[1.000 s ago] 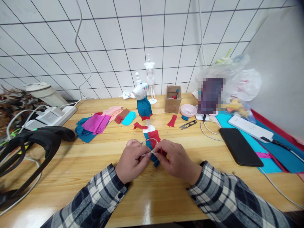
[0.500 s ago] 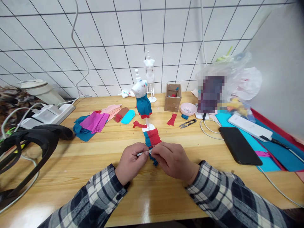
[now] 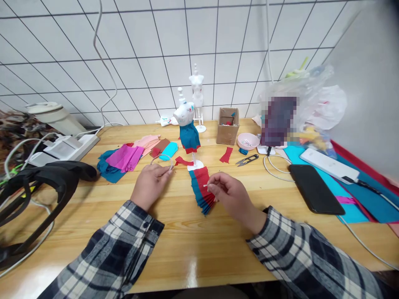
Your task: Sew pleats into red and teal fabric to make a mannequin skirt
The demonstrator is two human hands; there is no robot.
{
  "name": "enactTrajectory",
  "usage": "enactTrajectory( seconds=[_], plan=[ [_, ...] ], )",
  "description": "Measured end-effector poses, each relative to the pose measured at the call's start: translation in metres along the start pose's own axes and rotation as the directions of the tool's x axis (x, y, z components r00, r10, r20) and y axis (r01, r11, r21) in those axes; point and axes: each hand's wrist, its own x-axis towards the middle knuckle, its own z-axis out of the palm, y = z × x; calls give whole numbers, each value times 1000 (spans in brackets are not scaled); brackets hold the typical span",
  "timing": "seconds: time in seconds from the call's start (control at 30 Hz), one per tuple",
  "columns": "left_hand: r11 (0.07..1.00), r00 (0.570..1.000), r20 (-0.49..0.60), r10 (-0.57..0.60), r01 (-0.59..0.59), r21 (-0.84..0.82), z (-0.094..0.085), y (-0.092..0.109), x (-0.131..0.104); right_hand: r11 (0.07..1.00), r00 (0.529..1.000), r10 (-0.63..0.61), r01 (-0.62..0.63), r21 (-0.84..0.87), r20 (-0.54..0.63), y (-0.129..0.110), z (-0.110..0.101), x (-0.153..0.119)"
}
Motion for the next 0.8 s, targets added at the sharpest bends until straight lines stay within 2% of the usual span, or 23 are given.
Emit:
enactTrajectory(
  seconds=[0.07, 0.17, 0.23, 0.33, 0.4, 0.47, 0.57, 0.67, 0.8],
  plan=[
    [995, 995, 92, 26, -35, 94, 4, 6, -3, 975, 990, 135, -138, 173, 30, 3, -1, 5],
    [987, 988, 141, -62, 40, 154, 4, 14, -7, 929, 971, 229, -239, 284, 68, 4, -1, 8],
    [979, 986, 128, -111, 87, 182, 2, 16, -7, 916, 965, 249, -263, 303, 84, 3, -1, 9],
    [972, 997, -6, -81, 80, 219, 0, 20, -7, 917, 961, 258, -276, 288, 100, 3, 0, 9],
    [991, 999, -44, -26, 32, 133, 1, 28, -9, 927, 963, 246, -267, 265, 108, 4, 1, 8],
    [994, 998, 54, 35, -30, -101, 4, 43, -15, 938, 968, 222, -245, 246, 118, 5, 2, 7],
    [918, 972, 201, 123, -35, -394, 9, 69, -27, 959, 974, 188, -210, 189, 130, 6, 4, 5],
    [895, 960, 240, 143, -22, -446, 13, 88, -36, 976, 978, 163, -179, 122, 132, 5, 5, 4],
    [914, 972, 201, 125, -35, -404, 14, 92, -39, 985, 979, 155, -164, 61, 130, 4, 6, 2]
  ],
)
